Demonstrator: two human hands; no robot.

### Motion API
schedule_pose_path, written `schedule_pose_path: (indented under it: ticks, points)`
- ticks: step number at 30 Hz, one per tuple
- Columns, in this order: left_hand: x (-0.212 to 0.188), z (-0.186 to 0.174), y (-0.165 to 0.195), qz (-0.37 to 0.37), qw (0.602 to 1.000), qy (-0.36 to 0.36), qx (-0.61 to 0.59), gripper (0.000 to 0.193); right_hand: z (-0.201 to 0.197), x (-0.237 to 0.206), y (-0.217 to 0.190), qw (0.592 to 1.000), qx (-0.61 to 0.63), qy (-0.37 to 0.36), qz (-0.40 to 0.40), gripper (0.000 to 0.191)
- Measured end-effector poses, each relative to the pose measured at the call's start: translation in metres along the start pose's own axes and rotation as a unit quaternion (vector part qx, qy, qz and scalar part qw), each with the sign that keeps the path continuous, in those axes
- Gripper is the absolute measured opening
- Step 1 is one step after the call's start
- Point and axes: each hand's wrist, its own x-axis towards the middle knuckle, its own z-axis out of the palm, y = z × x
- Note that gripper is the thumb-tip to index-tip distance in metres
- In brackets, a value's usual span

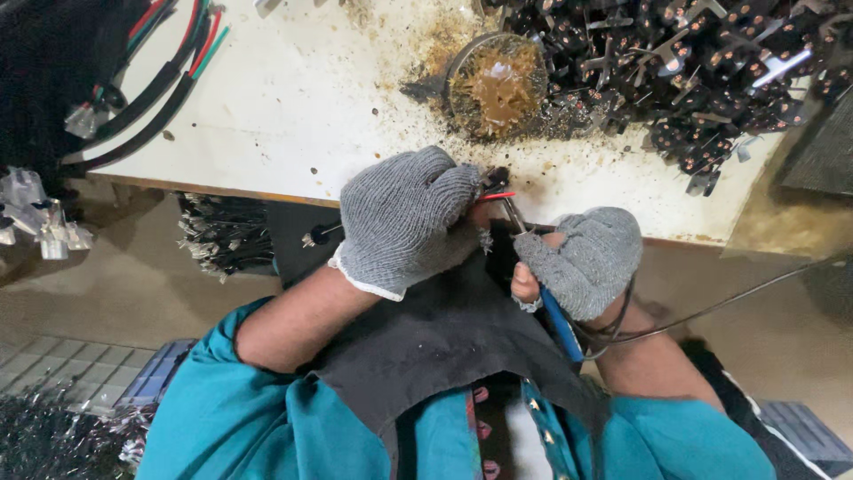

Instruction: The person solders red and green wire ends onto small plug terminals at a workbench, holding a soldering iron in one hand and wire in the other, dipping wires into a rosin puck and placing finished plugs aside while working through a batch of plug components.

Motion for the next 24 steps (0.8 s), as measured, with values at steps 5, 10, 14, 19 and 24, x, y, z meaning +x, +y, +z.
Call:
schedule_pose_path:
  ticks: [5, 10, 14, 19, 24]
  points:
    - [0.000, -0.001, -0.001, 0.007, 1.000, 0.007, -0.006, 0.034, 0.003, 0.000, -0.006, 0.996, 0.001, 0.091, 0.023, 0.021]
    - [0.001, -0.002, 0.000, 0.004, 1.000, 0.017, -0.005, 0.032, 0.005, 0.001, -0.021, 0.970, 0.028, 0.145, 0.193, 0.016]
    - [0.001, -0.001, 0.000, 0.004, 1.000, 0.006, 0.010, 0.031, 0.001, 0.007, -0.034, 0.625, 0.478, 0.259, 0.560, 0.022]
    - [0.002, 0.001, 0.001, 0.001, 1.000, 0.009, 0.009, 0.028, 0.008, 0.025, -0.041, 0.813, 0.352, 0.288, 0.363, 0.037]
    - [0.001, 0.000, 0.000, -0.001, 1.000, 0.009, 0.005, 0.029, 0.003, 0.048, -0.039, 0.868, 0.305, 0.206, 0.334, 0.042]
